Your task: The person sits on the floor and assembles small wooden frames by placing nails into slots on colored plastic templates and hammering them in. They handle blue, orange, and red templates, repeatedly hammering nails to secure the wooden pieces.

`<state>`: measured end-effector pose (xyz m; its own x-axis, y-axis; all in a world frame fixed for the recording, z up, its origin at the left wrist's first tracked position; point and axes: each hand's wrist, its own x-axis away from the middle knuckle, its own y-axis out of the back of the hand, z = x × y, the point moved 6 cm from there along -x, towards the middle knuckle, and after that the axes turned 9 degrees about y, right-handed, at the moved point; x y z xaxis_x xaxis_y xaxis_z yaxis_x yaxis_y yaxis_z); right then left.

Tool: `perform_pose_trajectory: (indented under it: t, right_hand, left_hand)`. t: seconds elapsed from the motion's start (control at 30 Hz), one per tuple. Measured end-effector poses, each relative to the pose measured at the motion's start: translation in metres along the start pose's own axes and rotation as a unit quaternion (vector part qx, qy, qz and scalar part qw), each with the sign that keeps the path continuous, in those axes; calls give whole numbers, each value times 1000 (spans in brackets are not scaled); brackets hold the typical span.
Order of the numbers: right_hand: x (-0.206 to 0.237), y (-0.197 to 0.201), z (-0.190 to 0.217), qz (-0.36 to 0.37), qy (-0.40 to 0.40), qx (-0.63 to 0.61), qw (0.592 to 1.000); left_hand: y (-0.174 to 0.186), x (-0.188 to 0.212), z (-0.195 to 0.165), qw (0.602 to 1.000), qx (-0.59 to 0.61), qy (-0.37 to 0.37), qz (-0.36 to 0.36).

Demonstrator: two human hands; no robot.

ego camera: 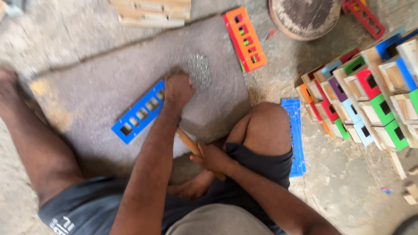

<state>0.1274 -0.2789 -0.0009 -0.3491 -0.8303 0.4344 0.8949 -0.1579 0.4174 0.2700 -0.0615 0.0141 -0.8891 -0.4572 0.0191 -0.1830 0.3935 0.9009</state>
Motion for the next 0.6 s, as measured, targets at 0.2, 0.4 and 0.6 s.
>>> perform_pose_trajectory:
  t: [0.2, 0.4, 0.6]
  right_hand:
    - [-2, -3, 1, -26, 36, 38, 998]
    - [0, 5, 4, 25, -14, -18, 999]
    - [2, 8, 12, 42, -44, -26, 998]
  left_hand:
    - [3, 3, 1, 996, -11, -62, -64]
    - [-3, -8, -6, 998, -8, -34, 51]
    - [12, 4, -16, 998, -28, -21, 44]
